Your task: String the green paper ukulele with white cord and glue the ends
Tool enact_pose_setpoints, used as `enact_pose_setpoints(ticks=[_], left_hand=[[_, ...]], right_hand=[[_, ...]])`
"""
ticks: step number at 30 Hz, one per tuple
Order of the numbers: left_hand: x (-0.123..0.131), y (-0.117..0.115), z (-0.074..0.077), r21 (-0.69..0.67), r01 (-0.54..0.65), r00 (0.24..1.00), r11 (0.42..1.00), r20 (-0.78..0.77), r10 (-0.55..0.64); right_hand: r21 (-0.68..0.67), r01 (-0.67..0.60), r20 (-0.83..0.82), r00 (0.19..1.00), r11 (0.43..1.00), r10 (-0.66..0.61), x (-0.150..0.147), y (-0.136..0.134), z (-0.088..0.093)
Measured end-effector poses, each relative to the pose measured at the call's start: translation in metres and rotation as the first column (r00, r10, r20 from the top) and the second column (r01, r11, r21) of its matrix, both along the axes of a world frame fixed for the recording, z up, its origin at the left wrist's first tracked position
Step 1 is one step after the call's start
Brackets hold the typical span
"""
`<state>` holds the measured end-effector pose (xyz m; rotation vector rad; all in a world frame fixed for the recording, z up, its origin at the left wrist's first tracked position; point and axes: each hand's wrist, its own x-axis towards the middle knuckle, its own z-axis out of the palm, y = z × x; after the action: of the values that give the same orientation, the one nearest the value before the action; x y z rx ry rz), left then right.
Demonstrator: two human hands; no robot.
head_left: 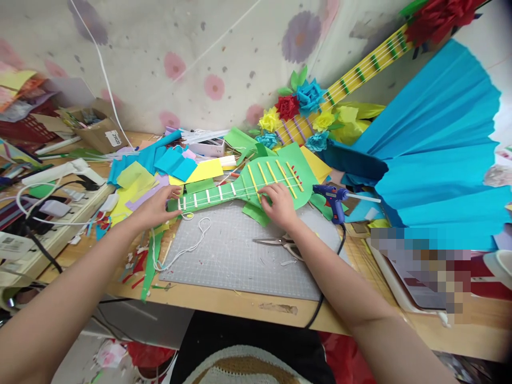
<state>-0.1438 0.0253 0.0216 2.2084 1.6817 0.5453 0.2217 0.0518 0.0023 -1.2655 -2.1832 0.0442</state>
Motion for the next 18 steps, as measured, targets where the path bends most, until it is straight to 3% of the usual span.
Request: enact_pose_setpoints(ticks=[5,11,14,18], left_hand=[[-0.004,0.007,0.001,-0.059,0.010,1.000,0.998,-0.017,-0.011],[-0.003,0.009,0.002,-0.059,0.006,1.000,0.998,0.008,-0.005],[0.000,0.008,0.002,-0.064,-0.002,0.999,0.998,0.034,0.005],[0.004,0.008,0.004,-0.074,-0.018,0.999,0.997,0.037,0.020]], right_hand=[[-0.014,-0.042,-0.004,0.999,0.999,0.042,0.004,-0.003,-0.004],[0.020,0.003,-0.095,0.996,1.000,-0.001,0.009,-0.005,-0.004],[0.028,0.147,-0.222,0.965,0.989,-0.137,0.016,-0.002,0.000],[-0.036,0.420,-0.366,0.839,0.907,-0.403,0.037,0.009,0.006]])
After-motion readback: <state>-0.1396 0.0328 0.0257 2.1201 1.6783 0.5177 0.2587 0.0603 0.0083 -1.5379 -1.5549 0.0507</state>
